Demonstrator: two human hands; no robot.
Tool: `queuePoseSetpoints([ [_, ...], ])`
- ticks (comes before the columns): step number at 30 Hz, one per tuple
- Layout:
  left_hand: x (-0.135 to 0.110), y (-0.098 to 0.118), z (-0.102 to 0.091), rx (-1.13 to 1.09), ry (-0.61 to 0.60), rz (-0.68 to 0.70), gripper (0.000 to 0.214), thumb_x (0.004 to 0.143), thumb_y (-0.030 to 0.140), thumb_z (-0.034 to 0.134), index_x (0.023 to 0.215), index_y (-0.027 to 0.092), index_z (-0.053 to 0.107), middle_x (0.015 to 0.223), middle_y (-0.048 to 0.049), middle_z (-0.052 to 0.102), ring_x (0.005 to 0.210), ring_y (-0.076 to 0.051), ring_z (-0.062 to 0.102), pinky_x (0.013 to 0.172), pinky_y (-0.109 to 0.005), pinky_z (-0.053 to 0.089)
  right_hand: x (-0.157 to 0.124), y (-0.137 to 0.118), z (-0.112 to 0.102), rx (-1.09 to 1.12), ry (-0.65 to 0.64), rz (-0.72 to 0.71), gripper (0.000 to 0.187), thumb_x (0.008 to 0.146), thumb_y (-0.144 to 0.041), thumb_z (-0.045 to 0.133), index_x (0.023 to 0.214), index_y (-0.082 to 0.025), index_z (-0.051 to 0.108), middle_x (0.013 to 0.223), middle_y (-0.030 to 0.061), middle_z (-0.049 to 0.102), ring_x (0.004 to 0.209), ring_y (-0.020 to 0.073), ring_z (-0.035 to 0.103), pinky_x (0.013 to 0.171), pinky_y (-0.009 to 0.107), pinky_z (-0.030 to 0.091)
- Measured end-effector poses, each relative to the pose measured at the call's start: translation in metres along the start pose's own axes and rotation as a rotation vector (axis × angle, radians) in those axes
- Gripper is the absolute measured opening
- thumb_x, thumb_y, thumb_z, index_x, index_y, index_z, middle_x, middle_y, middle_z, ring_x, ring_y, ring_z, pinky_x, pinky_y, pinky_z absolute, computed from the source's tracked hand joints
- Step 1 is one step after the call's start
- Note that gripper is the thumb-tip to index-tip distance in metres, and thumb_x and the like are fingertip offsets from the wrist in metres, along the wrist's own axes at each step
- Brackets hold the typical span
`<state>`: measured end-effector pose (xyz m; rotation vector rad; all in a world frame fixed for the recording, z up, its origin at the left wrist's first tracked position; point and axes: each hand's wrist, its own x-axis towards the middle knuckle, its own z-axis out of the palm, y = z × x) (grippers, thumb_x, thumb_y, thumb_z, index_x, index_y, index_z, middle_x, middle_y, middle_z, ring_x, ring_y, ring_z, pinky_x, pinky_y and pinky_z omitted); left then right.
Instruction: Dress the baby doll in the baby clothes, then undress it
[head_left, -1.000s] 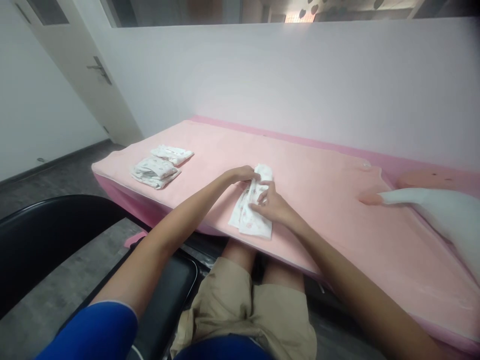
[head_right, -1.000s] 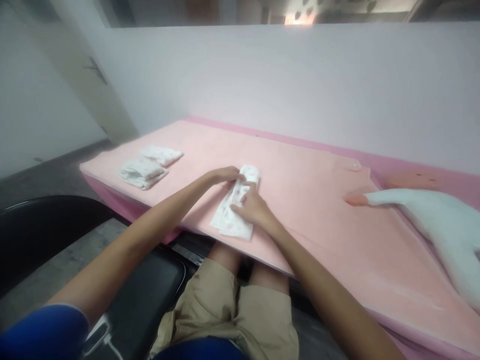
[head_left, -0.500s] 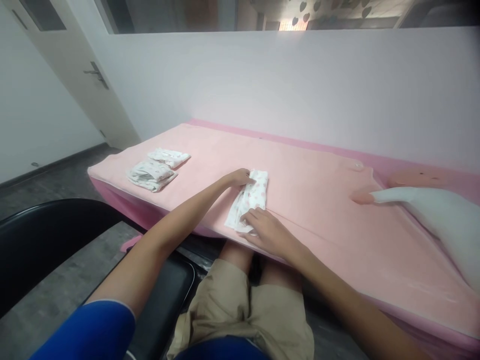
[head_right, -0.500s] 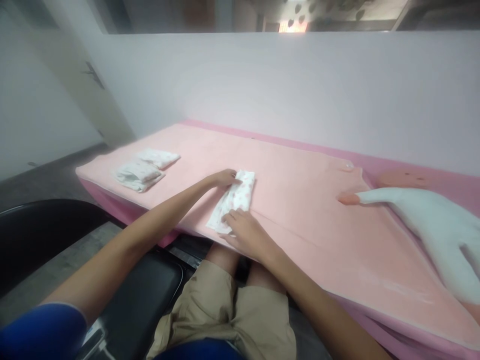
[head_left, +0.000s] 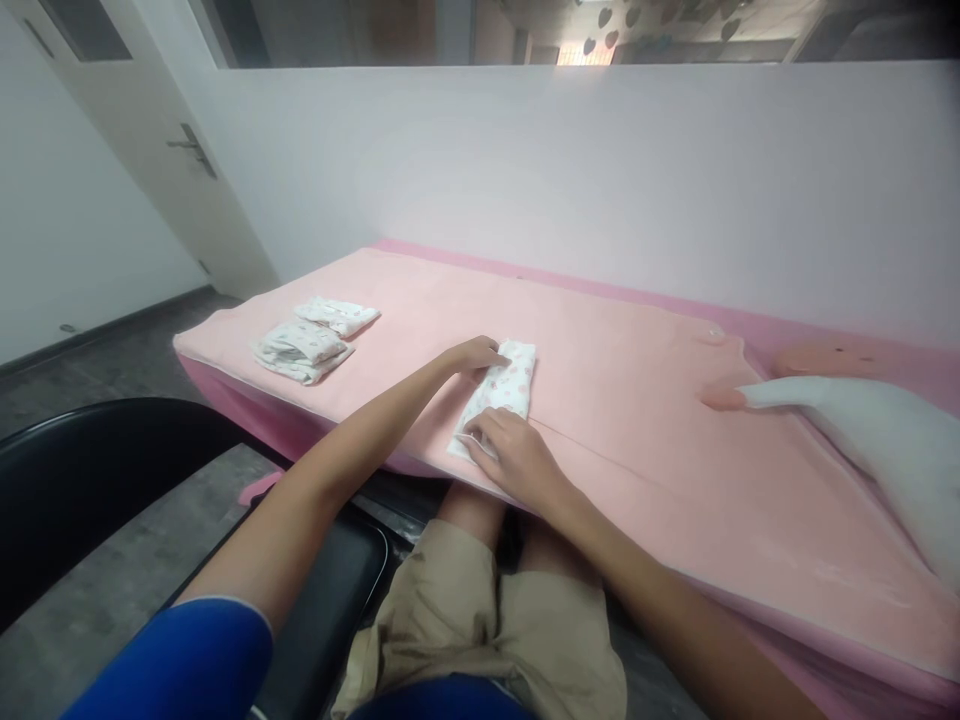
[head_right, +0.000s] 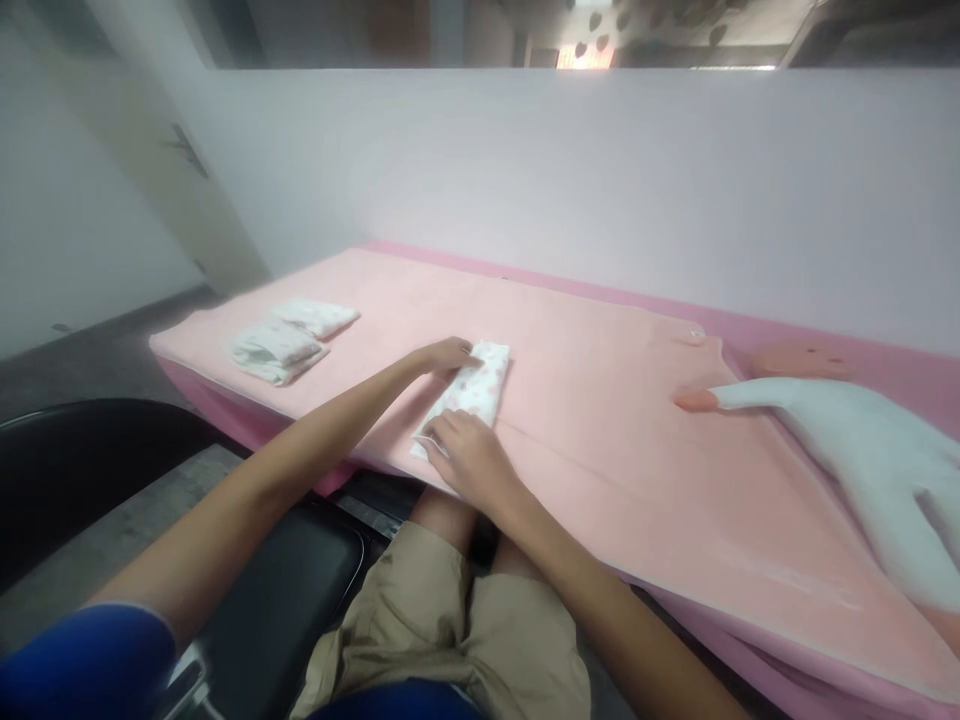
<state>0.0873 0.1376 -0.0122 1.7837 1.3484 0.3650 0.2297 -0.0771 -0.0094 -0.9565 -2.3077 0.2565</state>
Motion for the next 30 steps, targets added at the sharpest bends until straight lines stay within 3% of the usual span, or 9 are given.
queuePoseSetpoints([
  [3,0.0,-0.003,0.001,-0.021,0.016,0.005,0.037,0.076,0.044,0.085,0.092,0.016,0.067,0.084,-0.0055,0.071,0.07,-0.018,0.066,0.06,-0.027,0.053,0.0,0.001,0.01,-0.073,-0.101,-0.072,0.016,0.107,-0.029,0.055,0.099,-0.019,0.065,0.096,0.0093,0.069,0.092,0.0268,0.061,0.083,0.041,0.048],
  [6,-0.006,-0.005,0.007,-0.016,0.092,0.035,0.048,0.078,0.045,0.085,0.111,0.016,0.064,0.104,-0.0091,0.073,0.081,-0.02,0.07,0.069,-0.029,0.056,-0.008,0.002,0.008,0.022,-0.12,-0.066,0.015,0.105,-0.031,0.059,0.111,-0.02,0.067,0.105,0.0098,0.071,0.099,0.0272,0.063,0.087,0.042,0.051],
  [9,-0.021,-0.007,0.019,0.144,0.312,0.149,0.053,0.085,0.042,0.078,0.128,0.017,0.059,0.125,-0.0128,0.069,0.104,-0.024,0.069,0.09,-0.035,0.056,-0.021,0.005,-0.005,0.104,-0.04,-0.017,0.026,0.104,-0.033,0.059,0.128,-0.025,0.066,0.123,0.0111,0.07,0.114,0.0294,0.064,0.098,0.047,0.053],
  [12,-0.044,-0.011,0.035,0.366,0.491,0.368,0.06,0.095,0.042,0.066,0.146,0.015,0.05,0.149,-0.0182,0.057,0.135,-0.03,0.055,0.114,-0.043,0.044,-0.039,0.013,-0.015,0.083,-0.077,-0.01,0.05,0.106,-0.04,0.057,0.154,-0.03,0.051,0.155,0.0102,0.056,0.143,0.0318,0.051,0.118,0.055,0.043],
  [16,-0.068,-0.018,0.05,0.583,0.327,0.513,0.056,0.108,0.049,0.041,0.158,0.023,0.044,0.164,-0.0122,0.046,0.152,-0.028,0.039,0.125,-0.047,0.028,-0.062,0.021,-0.017,0.049,-0.28,-0.056,0.07,0.107,-0.048,0.052,0.169,-0.035,0.024,0.171,0.0051,0.034,0.158,0.0298,0.032,0.129,0.06,0.027],
  [19,-0.076,-0.017,0.056,0.679,0.377,0.496,0.051,0.109,0.047,0.038,0.155,0.025,0.05,0.17,-0.0092,0.038,0.158,-0.029,0.03,0.128,-0.048,0.021,-0.067,0.024,-0.02,0.1,-0.313,-0.023,0.064,0.109,-0.046,0.047,0.169,-0.036,0.025,0.17,0.0037,0.037,0.158,0.0278,0.033,0.131,0.059,0.024],
  [22,-0.086,-0.01,0.065,0.717,0.459,0.52,0.053,0.109,0.044,0.039,0.156,0.021,0.048,0.173,-0.0122,0.031,0.161,-0.029,0.024,0.129,-0.047,0.021,-0.056,0.036,-0.029,0.176,-0.127,0.134,0.049,0.111,-0.045,0.042,0.158,-0.032,0.047,0.157,0.0059,0.056,0.147,0.0268,0.049,0.126,0.056,0.033],
  [26,-0.103,-0.009,0.089,0.722,0.35,0.474,0.066,0.11,0.051,0.033,0.164,0.013,0.034,0.173,-0.016,0.028,0.162,-0.03,0.023,0.13,-0.048,0.02,-0.02,0.074,-0.04,0.208,0.243,0.527,0.046,0.105,-0.056,0.049,0.134,-0.022,0.062,0.134,0.0121,0.069,0.118,0.0265,0.066,0.105,0.045,0.051],
  [30,-0.113,-0.014,0.105,0.713,0.364,0.428,0.072,0.109,0.055,0.031,0.168,0.014,0.026,0.174,-0.0161,0.024,0.163,-0.031,0.02,0.131,-0.052,0.016,0.024,0.119,-0.038,0.198,0.057,0.856,0.051,0.094,-0.069,0.059,0.107,-0.021,0.071,0.113,0.0119,0.076,0.104,0.0276,0.069,0.097,0.041,0.05],
])
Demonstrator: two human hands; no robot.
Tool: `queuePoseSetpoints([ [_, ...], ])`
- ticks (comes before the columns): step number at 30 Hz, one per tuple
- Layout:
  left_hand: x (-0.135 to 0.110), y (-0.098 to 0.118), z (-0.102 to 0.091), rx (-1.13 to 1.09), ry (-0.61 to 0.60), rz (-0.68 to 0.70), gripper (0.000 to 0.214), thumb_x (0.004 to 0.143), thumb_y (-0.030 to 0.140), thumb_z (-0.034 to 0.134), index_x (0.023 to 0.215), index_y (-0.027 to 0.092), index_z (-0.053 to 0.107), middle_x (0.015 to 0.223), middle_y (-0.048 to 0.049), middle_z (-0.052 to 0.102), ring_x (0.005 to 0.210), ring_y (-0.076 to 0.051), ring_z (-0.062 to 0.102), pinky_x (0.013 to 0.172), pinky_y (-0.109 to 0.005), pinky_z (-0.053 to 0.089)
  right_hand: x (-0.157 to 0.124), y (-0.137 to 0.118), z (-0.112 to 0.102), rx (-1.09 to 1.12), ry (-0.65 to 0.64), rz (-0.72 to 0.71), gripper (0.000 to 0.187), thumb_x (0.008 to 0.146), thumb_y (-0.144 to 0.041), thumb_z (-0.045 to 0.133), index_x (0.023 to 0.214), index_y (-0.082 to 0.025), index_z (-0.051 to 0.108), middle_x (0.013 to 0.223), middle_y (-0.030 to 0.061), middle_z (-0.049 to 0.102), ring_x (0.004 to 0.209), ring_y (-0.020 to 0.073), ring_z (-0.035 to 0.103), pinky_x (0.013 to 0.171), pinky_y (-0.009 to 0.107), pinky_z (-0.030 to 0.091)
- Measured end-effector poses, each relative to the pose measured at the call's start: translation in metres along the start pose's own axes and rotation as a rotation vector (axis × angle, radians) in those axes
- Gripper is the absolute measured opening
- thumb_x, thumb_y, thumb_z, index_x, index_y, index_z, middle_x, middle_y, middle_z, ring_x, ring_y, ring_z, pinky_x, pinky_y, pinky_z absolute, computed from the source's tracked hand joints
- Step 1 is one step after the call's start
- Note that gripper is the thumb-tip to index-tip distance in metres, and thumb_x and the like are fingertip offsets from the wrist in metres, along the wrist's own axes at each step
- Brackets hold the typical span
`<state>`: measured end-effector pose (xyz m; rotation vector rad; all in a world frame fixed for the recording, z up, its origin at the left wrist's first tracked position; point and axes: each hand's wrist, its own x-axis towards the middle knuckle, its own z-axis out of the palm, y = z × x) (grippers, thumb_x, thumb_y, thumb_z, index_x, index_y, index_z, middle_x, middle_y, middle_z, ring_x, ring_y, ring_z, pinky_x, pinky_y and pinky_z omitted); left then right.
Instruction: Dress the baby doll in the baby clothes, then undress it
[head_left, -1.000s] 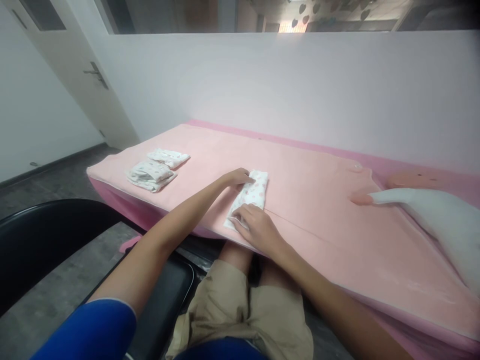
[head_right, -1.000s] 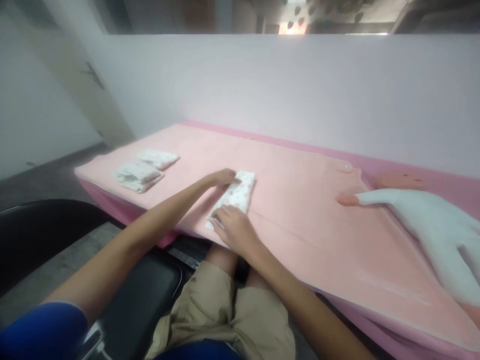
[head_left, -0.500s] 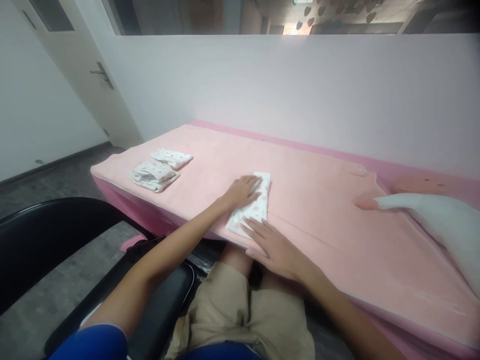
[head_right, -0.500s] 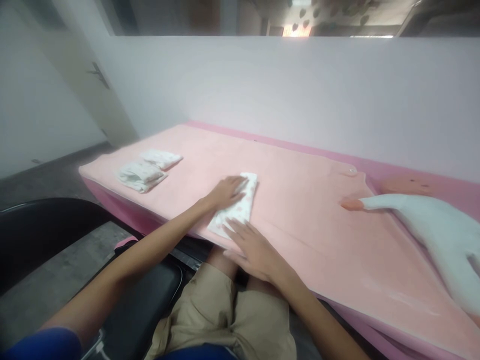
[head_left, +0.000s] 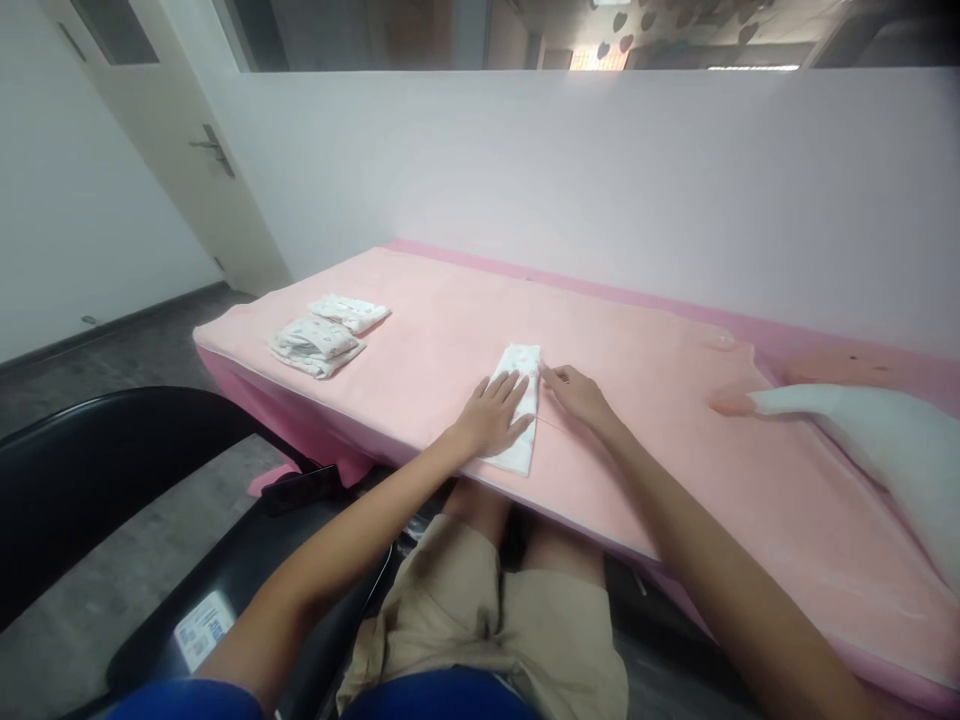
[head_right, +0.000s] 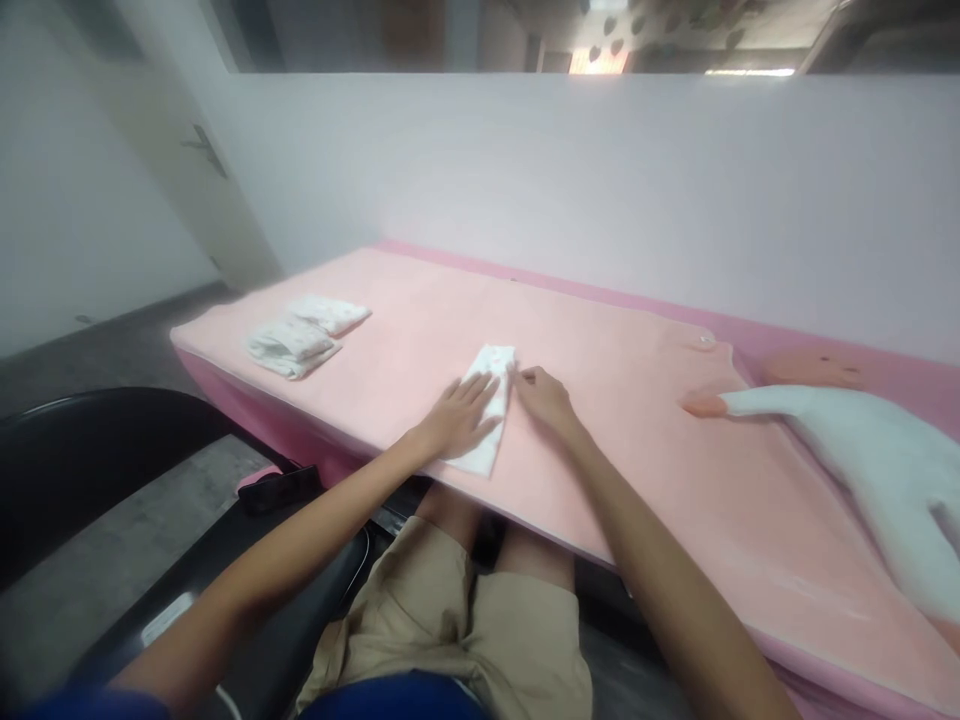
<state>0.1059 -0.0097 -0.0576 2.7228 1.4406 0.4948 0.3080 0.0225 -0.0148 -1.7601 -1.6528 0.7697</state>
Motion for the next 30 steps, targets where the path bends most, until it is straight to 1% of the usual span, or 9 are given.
queuePoseSetpoints([
  [3,-0.006,0.005,-0.002,0.026,0.057,0.013,0.069,0.109,0.051,0.033,0.166,0.013,0.031,0.173,-0.018,0.026,0.163,-0.032,0.018,0.131,-0.053,0.017,0.037,-0.004,0.008,0.005,-0.066,0.071,0.051,0.083,-0.07,0.073,0.076,-0.02,0.068,0.086,0.0111,0.075,0.095,0.0294,0.069,0.086,0.037,0.052],
  [5,-0.012,0.01,-0.005,0.015,0.056,0.021,0.069,0.109,0.051,0.032,0.166,0.012,0.031,0.172,-0.0183,0.028,0.163,-0.031,0.019,0.131,-0.053,0.017,0.054,-0.007,0.013,0.05,-0.102,0.091,0.048,0.076,-0.064,0.083,0.068,-0.02,0.065,0.074,0.0088,0.072,0.088,0.0285,0.069,0.08,0.035,0.053],
  [12,-0.023,0.017,-0.01,-0.096,-0.094,-0.05,0.075,0.108,0.061,0.026,0.169,0.018,0.023,0.176,-0.0116,0.017,0.164,-0.033,0.013,0.129,-0.063,0.013,0.075,-0.013,0.018,0.405,-0.302,0.062,0.028,0.084,-0.036,0.083,0.096,-0.013,0.075,0.092,0.0126,0.079,0.087,0.0246,0.074,0.079,0.034,0.061],
  [14,-0.024,0.017,-0.012,-0.103,-0.07,-0.039,0.072,0.108,0.06,0.029,0.167,0.019,0.028,0.176,-0.0117,0.02,0.163,-0.034,0.016,0.129,-0.063,0.015,0.073,-0.012,0.018,0.477,-0.29,0.041,0.03,0.083,-0.033,0.083,0.102,-0.012,0.074,0.097,0.0135,0.08,0.09,0.0253,0.075,0.081,0.035,0.062],
  [16,-0.025,0.018,-0.015,-0.098,0.009,-0.035,0.065,0.108,0.057,0.035,0.16,0.02,0.04,0.171,-0.0128,0.033,0.16,-0.034,0.026,0.128,-0.059,0.019,0.069,-0.012,0.019,0.532,-0.246,0.016,0.036,0.082,-0.033,0.085,0.109,-0.014,0.072,0.102,0.0125,0.079,0.093,0.0242,0.075,0.084,0.036,0.062],
  [19,-0.031,0.021,-0.02,-0.091,0.128,-0.042,0.044,0.108,0.048,0.04,0.134,0.02,0.062,0.148,-0.0138,0.058,0.142,-0.031,0.047,0.121,-0.051,0.033,0.059,-0.013,0.016,0.591,-0.192,-0.043,0.044,0.08,-0.034,0.086,0.117,-0.016,0.069,0.11,0.01,0.078,0.096,0.0217,0.074,0.088,0.035,0.062],
  [21,-0.034,0.023,-0.022,-0.109,0.153,-0.041,0.036,0.107,0.044,0.042,0.121,0.021,0.066,0.133,-0.0132,0.063,0.13,-0.03,0.054,0.114,-0.046,0.04,0.052,-0.015,0.012,0.61,-0.181,-0.085,0.048,0.078,-0.036,0.088,0.118,-0.017,0.069,0.112,0.0085,0.078,0.097,0.021,0.073,0.09,0.035,0.061],
  [27,-0.021,0.008,-0.023,-0.271,0.047,-0.227,0.035,0.102,0.053,0.053,0.122,0.028,0.068,0.131,-0.005,0.066,0.12,-0.032,0.055,0.111,-0.052,0.038,0.022,-0.028,0.0,0.461,-0.161,-0.318,0.044,0.078,-0.05,0.085,0.103,-0.019,0.069,0.1,0.005,0.074,0.091,0.022,0.069,0.075,0.032,0.059],
  [30,-0.009,-0.007,-0.029,-0.385,-0.03,-0.264,0.033,0.102,0.052,0.052,0.112,0.029,0.074,0.123,-0.0018,0.072,0.117,-0.031,0.06,0.114,-0.055,0.033,0.0,-0.035,-0.002,0.327,-0.116,-0.522,0.037,0.083,-0.052,0.081,0.098,-0.021,0.068,0.097,0.0033,0.072,0.091,0.0224,0.068,0.081,0.035,0.057],
])
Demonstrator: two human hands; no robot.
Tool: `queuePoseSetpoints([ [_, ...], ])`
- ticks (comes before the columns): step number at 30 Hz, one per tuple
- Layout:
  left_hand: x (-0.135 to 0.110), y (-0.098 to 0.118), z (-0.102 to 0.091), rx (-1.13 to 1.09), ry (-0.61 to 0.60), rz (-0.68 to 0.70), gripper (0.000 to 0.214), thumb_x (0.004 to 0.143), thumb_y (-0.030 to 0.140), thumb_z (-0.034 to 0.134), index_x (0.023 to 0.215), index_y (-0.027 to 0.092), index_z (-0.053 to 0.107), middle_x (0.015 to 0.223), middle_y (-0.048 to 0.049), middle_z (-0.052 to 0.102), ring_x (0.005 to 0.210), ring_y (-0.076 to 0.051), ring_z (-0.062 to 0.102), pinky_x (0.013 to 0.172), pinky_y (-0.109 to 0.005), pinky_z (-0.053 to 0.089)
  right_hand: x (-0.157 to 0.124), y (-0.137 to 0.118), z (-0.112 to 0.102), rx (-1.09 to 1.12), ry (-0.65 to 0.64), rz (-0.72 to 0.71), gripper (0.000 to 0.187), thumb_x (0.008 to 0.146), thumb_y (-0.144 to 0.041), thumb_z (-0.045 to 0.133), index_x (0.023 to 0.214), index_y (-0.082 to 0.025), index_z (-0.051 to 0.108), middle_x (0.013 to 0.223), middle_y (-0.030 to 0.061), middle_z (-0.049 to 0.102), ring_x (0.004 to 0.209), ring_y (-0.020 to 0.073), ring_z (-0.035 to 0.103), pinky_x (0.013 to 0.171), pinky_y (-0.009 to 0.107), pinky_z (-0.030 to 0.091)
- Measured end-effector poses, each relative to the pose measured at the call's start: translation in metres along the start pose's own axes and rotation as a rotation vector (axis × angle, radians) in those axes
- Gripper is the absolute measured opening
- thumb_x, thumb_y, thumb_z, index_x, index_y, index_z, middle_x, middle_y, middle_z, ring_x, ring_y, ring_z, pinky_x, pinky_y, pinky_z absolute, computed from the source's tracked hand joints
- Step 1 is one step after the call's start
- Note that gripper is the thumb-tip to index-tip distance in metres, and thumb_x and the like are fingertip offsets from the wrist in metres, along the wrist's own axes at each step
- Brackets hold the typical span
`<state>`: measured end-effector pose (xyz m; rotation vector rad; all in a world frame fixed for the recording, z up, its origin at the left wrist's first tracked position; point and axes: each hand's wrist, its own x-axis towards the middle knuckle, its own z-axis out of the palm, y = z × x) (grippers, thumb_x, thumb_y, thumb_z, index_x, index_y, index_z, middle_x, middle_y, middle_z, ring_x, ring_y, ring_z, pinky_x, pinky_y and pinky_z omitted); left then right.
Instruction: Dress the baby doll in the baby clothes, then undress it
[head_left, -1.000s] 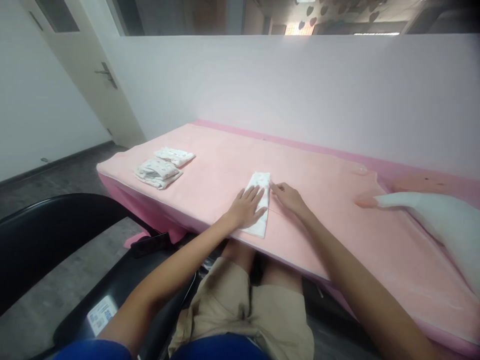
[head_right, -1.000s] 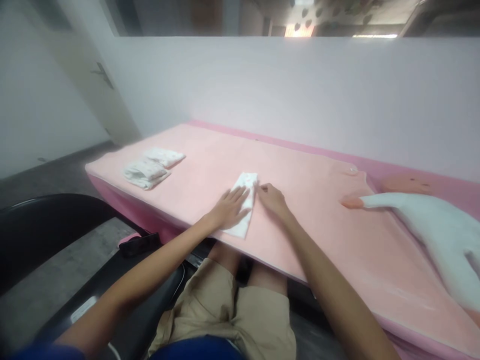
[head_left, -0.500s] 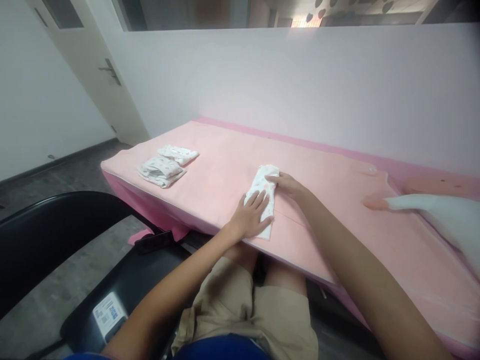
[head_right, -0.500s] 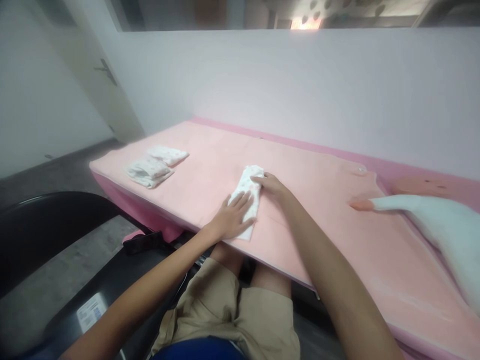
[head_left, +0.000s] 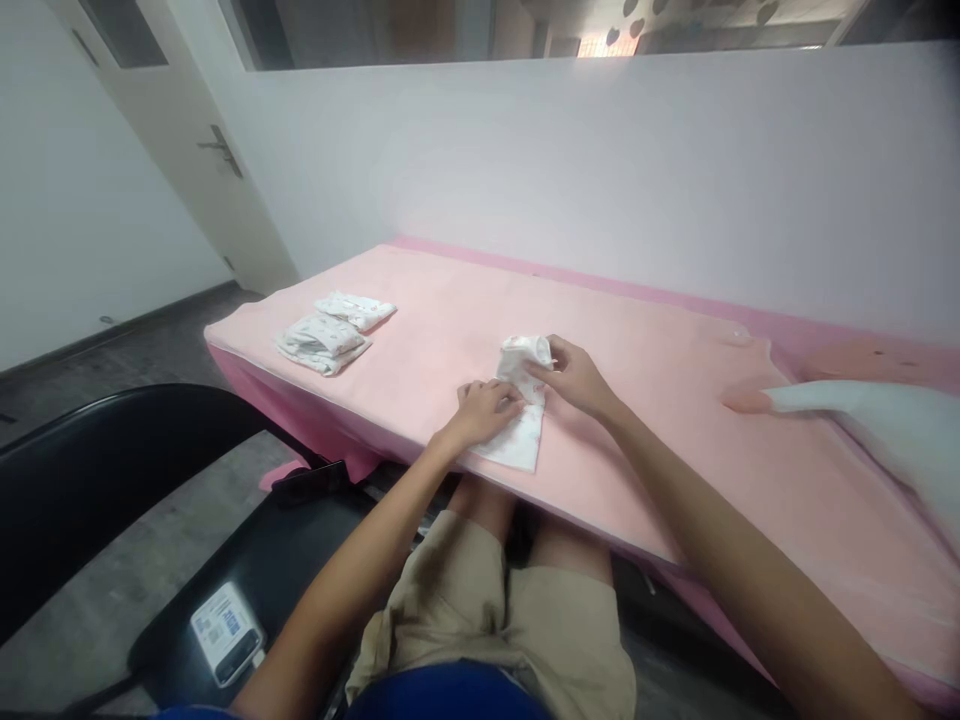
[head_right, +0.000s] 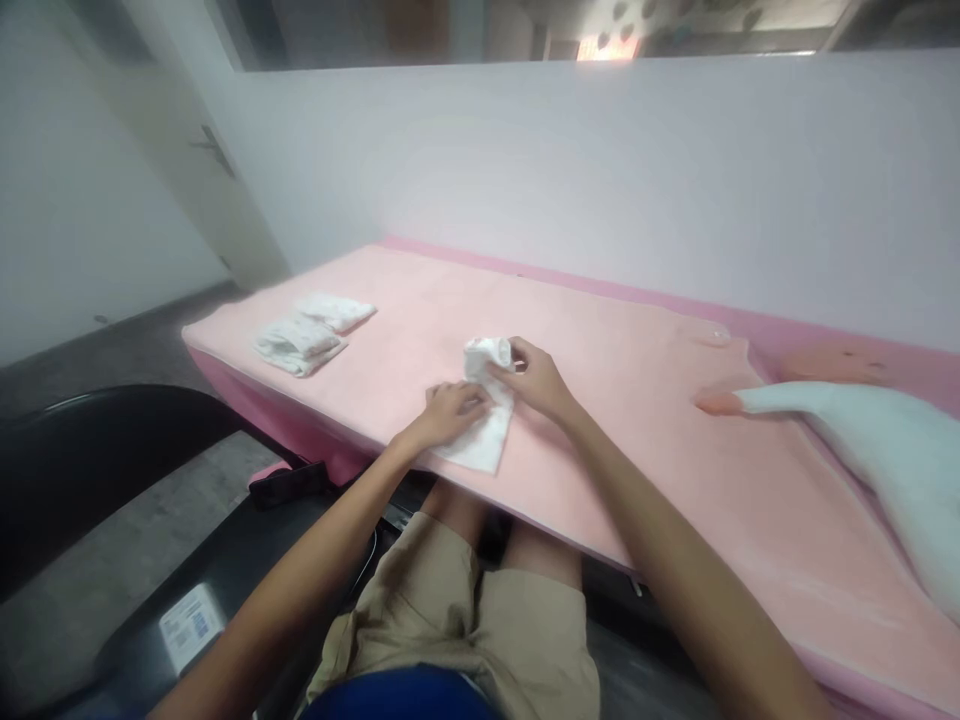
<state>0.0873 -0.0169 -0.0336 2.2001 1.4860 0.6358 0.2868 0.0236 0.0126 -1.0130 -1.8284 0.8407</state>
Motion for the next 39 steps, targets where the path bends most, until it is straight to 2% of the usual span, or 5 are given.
queuePoseSetpoints([
  [15,-0.016,-0.028,-0.019,-0.04,0.212,-0.116,0.041,0.107,0.047,0.038,0.093,0.021,0.066,0.097,-0.0063,0.073,0.1,-0.027,0.06,0.098,-0.041,0.044,-0.089,0.003,0.019,-0.47,-0.092,-0.692,0.012,0.097,-0.022,0.072,0.108,-0.024,0.077,0.105,0.0067,0.079,0.099,0.0253,0.07,0.085,0.04,0.056],
  [24,-0.004,-0.021,-0.021,0.006,0.031,-0.218,0.069,0.078,0.074,0.069,0.12,0.02,0.058,0.121,-0.0107,0.066,0.125,-0.035,0.052,0.113,-0.049,0.031,-0.13,-0.015,0.039,-0.358,-0.127,-0.41,0.023,0.105,-0.026,0.059,0.122,-0.027,0.074,0.12,0.0064,0.076,0.11,0.0239,0.069,0.096,0.041,0.056],
  [30,0.002,-0.018,-0.026,0.091,-0.056,-0.236,0.062,0.076,0.068,0.074,0.111,0.019,0.061,0.127,-0.0157,0.062,0.13,-0.041,0.051,0.113,-0.056,0.033,-0.115,-0.003,0.038,-0.483,0.184,-0.079,0.047,0.099,-0.046,0.064,0.139,-0.021,0.06,0.138,0.0151,0.064,0.13,0.034,0.056,0.113,0.056,0.046],
  [34,-0.006,-0.01,-0.037,-0.326,-0.118,-0.225,0.057,0.075,0.056,0.083,0.112,0.021,0.055,0.107,-0.0067,0.068,0.108,-0.03,0.064,0.091,-0.04,0.052,-0.103,0.016,0.041,-0.421,0.125,0.072,0.065,0.084,-0.056,0.079,0.133,-0.018,0.059,0.145,0.019,0.059,0.14,0.0395,0.048,0.121,0.062,0.036],
  [39,-0.012,0.007,-0.061,-0.876,-0.18,-0.141,0.06,0.068,0.035,0.095,0.113,0.017,0.059,0.1,-0.0049,0.068,0.087,-0.017,0.067,0.073,-0.027,0.053,-0.092,0.0,0.043,0.303,0.086,0.398,0.094,0.075,-0.052,0.09,0.146,-0.024,0.036,0.146,0.0158,0.06,0.131,0.0304,0.063,0.107,0.048,0.057],
])
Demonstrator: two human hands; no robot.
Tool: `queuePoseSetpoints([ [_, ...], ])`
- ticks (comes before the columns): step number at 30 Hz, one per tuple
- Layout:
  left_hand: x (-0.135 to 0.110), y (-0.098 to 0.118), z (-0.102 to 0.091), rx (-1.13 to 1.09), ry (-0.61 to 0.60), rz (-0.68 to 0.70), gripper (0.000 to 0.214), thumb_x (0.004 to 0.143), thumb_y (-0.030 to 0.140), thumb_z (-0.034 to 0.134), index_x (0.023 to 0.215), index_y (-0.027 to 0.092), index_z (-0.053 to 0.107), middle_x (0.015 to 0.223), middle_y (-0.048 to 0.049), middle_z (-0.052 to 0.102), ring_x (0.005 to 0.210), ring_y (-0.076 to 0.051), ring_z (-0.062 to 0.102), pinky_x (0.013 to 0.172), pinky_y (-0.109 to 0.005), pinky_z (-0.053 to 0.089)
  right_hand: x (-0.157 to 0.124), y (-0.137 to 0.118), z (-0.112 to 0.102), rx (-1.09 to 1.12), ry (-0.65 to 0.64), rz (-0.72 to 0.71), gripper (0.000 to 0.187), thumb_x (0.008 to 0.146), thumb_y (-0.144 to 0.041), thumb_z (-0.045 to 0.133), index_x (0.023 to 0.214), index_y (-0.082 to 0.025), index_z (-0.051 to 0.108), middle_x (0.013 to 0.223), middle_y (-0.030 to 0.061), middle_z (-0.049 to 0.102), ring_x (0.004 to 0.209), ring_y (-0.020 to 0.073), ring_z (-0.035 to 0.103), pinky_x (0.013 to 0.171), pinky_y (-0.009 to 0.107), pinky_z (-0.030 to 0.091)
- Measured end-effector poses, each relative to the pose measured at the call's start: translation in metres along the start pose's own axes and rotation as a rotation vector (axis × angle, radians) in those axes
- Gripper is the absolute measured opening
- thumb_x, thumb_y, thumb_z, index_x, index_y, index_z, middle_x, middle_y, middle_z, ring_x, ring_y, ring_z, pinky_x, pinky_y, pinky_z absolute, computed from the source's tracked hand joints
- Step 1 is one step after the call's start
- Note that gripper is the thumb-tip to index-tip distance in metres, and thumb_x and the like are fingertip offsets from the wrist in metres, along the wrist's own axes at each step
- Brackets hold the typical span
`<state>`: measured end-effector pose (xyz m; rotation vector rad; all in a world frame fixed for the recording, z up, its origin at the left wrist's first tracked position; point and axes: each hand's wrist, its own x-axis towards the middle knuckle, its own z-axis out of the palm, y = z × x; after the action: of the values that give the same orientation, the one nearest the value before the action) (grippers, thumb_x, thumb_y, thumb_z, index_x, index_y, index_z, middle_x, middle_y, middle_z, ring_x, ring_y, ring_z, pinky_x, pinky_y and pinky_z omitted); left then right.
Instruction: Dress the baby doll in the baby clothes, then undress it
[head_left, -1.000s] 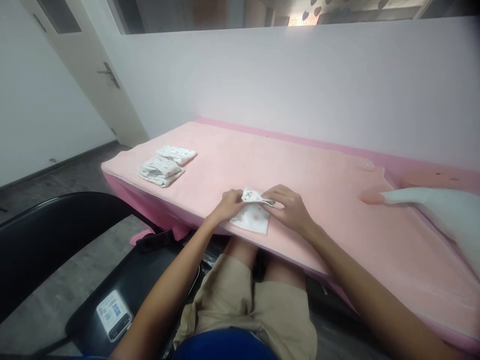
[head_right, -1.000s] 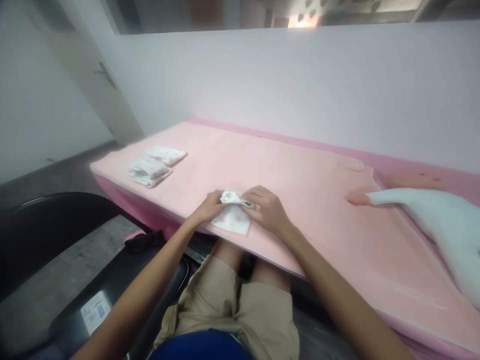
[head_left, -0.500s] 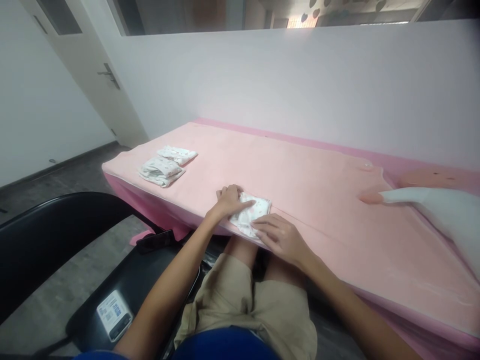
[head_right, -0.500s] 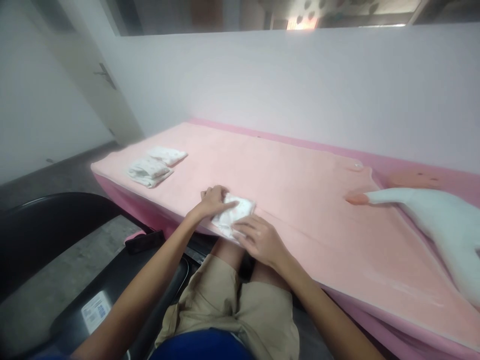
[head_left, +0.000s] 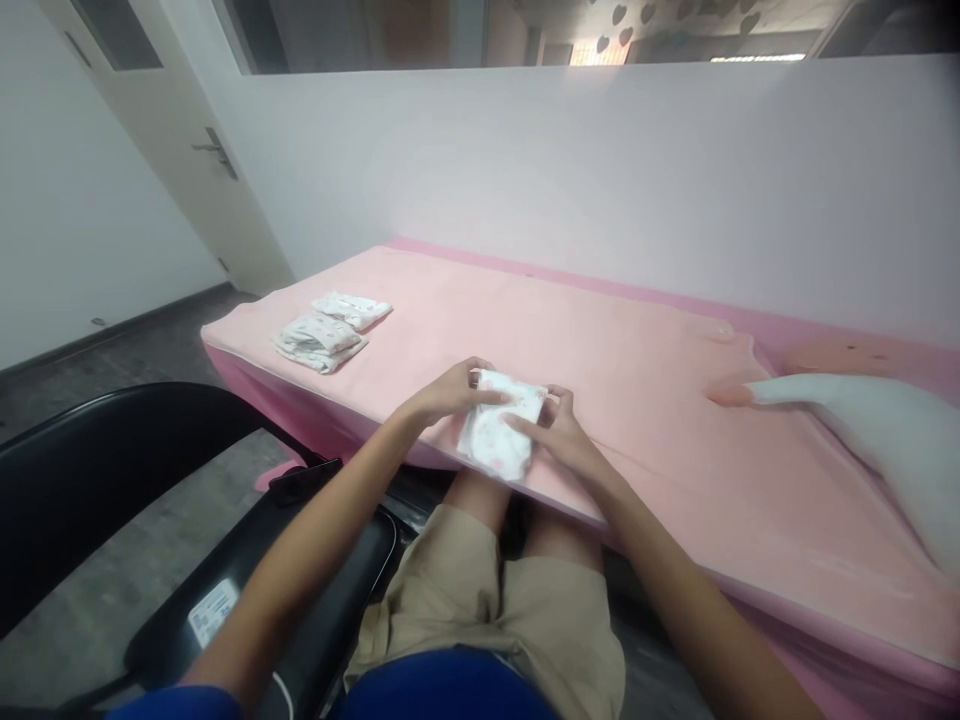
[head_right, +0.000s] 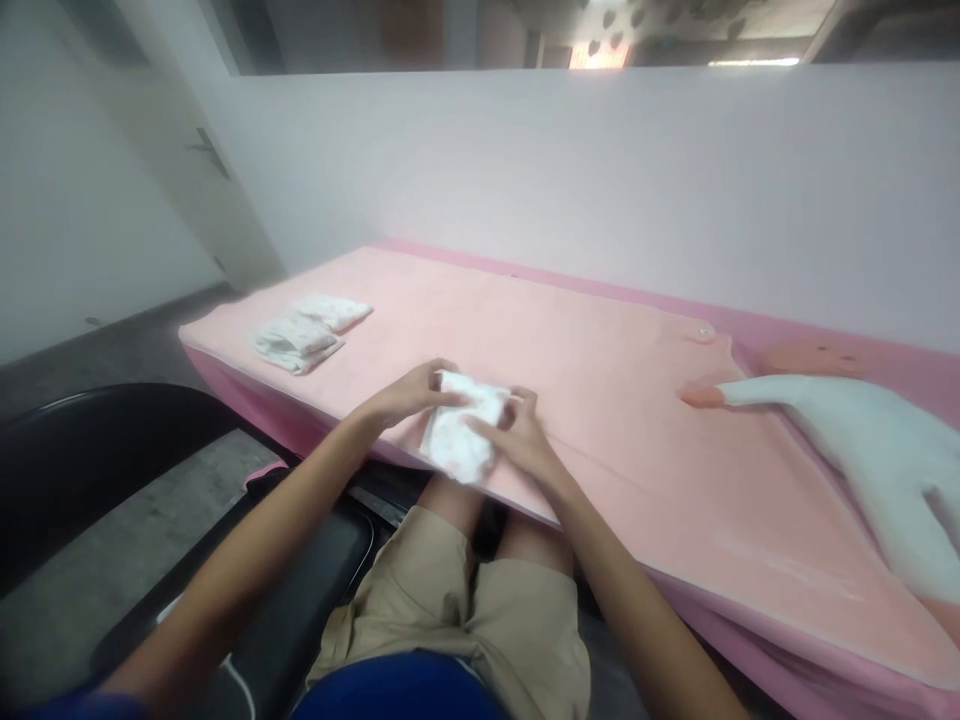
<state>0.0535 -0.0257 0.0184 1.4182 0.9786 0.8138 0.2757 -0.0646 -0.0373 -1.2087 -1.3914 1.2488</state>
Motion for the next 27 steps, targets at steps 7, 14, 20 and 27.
queuePoseSetpoints([
  [7,-0.006,0.064,-0.033,0.147,-0.169,-0.022,0.052,0.074,0.035,0.09,0.118,0.016,0.071,0.113,-0.0115,0.072,0.096,-0.022,0.071,0.08,-0.033,0.057,-0.001,-0.053,0.015,0.209,-0.273,0.144,0.051,0.082,-0.045,0.087,0.121,-0.015,0.073,0.126,0.0131,0.076,0.112,0.0295,0.074,0.092,0.037,0.063],
  [14,0.001,0.094,-0.068,0.46,-0.351,-0.202,0.032,0.067,0.032,0.09,0.095,0.02,0.079,0.094,-0.0093,0.077,0.098,-0.031,0.073,0.082,-0.037,0.058,0.016,-0.074,0.021,0.068,-0.358,0.124,0.046,0.082,-0.043,0.088,0.118,-0.016,0.076,0.121,0.0131,0.078,0.103,0.0296,0.077,0.08,0.037,0.066],
  [20,-0.003,0.091,-0.079,0.335,-0.149,-0.223,0.028,0.07,0.023,0.089,0.096,0.017,0.08,0.094,-0.0112,0.078,0.104,-0.033,0.074,0.091,-0.042,0.059,0.016,-0.057,0.032,0.266,-0.451,0.152,0.056,0.081,-0.038,0.089,0.129,-0.016,0.071,0.132,0.0126,0.074,0.114,0.0271,0.074,0.095,0.036,0.063],
  [27,-0.027,0.048,-0.066,-0.123,-0.183,-0.131,0.054,0.08,0.046,0.086,0.124,0.017,0.074,0.127,-0.0172,0.074,0.13,-0.033,0.065,0.114,-0.047,0.05,0.028,-0.06,0.037,0.32,-0.262,0.017,0.057,0.081,-0.043,0.088,0.13,-0.017,0.071,0.133,0.0115,0.073,0.117,0.0265,0.072,0.102,0.038,0.06],
])
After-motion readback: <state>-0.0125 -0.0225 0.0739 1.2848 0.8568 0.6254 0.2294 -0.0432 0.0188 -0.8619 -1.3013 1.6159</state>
